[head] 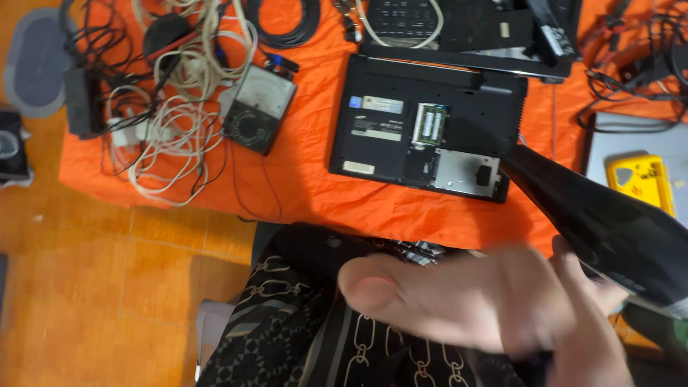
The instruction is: Disassembling a laptop, removing the back panel, and using a hair dryer on internal components.
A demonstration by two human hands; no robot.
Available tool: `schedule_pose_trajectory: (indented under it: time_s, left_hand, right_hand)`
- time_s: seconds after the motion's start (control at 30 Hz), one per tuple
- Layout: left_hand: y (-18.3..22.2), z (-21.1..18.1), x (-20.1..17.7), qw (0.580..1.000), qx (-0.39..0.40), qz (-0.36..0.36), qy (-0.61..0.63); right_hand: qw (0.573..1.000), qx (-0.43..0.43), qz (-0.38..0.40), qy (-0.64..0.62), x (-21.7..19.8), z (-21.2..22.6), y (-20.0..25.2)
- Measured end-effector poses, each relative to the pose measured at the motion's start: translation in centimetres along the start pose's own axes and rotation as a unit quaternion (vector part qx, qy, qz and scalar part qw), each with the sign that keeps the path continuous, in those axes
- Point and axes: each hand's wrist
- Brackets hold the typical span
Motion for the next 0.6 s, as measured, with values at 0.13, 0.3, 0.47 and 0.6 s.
schedule_pose_trajectory:
  time_s: [0.13,0.3,0.47,0.6]
  left_hand:
    - [3.9,-5.1,-8.0,0.996,-0.024,0.03,0.086]
    - [9.0,-3.6,-14.4,0.965,-0.081,-0.151,-0.197]
    - [13.3,-2.4,-18.6,0.879,-0.1,-0.242,-0.399]
    - [14.6,-2.3,-18.7,0.79,-0.103,-0.216,-0.564]
  right_hand:
    - [0.999,-0.016,-0.018,-0.023,-0.9,-0.3,0.2]
    - [0.999,0.03,-0.027,0.011,-0.7,2.5,0.5]
    - [0.996,0.01,0.004,0.086,-1.0,3.9,-0.4]
    - [0.975,-0.107,0.102,0.169,-1.2,4.0,-0.8]
Point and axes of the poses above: each hand's wrist, its own y-axis away from the middle knuckle, its own x-axis out of the palm, z = x × y, and after that the axes turned 4 degrees about -y, right-handed
